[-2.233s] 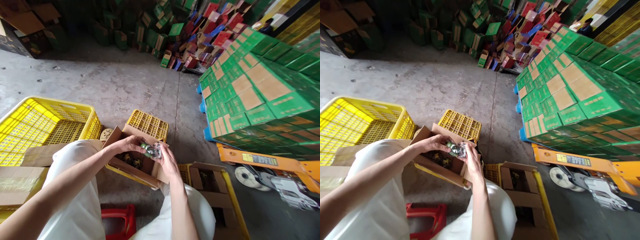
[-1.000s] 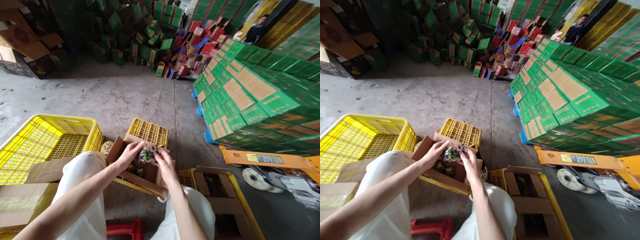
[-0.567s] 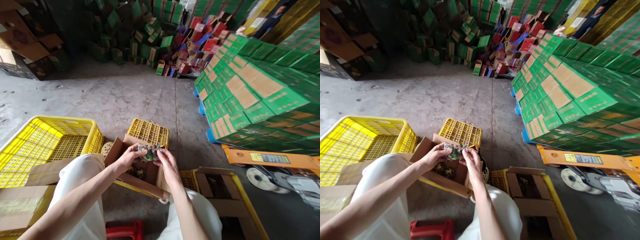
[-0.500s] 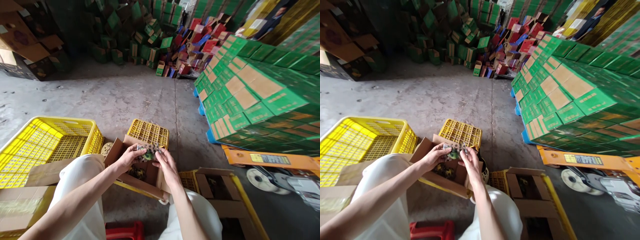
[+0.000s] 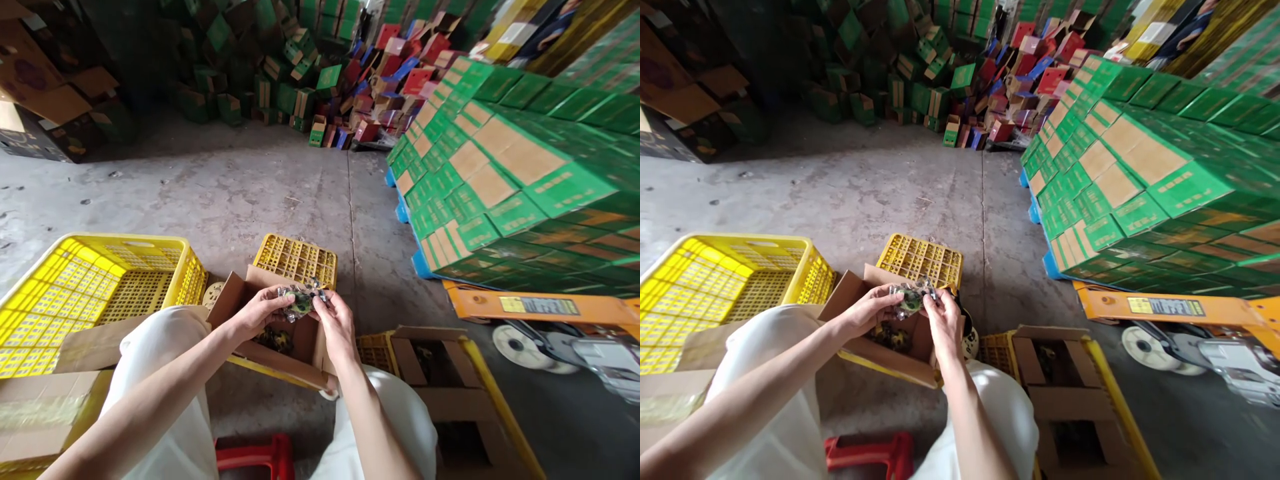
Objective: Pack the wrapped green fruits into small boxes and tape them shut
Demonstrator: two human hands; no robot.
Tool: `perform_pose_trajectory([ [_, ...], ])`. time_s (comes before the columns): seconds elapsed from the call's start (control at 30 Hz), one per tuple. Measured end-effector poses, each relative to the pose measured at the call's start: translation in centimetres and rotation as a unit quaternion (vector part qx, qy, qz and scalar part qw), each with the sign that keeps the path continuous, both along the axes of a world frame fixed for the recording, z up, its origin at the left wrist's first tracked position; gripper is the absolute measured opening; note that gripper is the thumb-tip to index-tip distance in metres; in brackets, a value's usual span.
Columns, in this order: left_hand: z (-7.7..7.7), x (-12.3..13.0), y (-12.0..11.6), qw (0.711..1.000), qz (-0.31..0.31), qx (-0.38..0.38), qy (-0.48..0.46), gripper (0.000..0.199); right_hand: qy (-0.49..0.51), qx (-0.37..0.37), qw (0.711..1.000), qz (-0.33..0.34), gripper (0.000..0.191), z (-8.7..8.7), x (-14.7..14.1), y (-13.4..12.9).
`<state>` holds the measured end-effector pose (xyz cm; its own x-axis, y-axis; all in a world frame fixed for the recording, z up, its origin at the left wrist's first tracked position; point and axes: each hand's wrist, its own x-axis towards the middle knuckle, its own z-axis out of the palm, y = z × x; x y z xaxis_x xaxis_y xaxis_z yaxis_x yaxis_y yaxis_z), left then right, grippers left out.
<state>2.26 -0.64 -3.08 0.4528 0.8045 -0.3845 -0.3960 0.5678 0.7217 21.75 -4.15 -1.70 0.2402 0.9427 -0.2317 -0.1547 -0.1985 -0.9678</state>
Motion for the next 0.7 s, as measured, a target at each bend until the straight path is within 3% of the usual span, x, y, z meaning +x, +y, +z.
perform_pose_trajectory([
  [0.23,-0.3,-0.3,0.0,1.000,0.021,0.000,0.001,0.050,0.006,-0.025,0.999,0.029,0.043,0.8,0.2,-0.6],
  [0.47,-0.3,0.0,-0.4,0.999,0.027,0.008,0.044,0.051,-0.014,-0.012,1.000,-0.019,0.040,0.1,1.1,-0.5],
  [0.7,-0.4,0.3,-0.2,0.993,0.027,0.049,0.101,0.051,-0.032,-0.022,0.998,-0.043,0.041,0.8,1.5,-0.8],
])
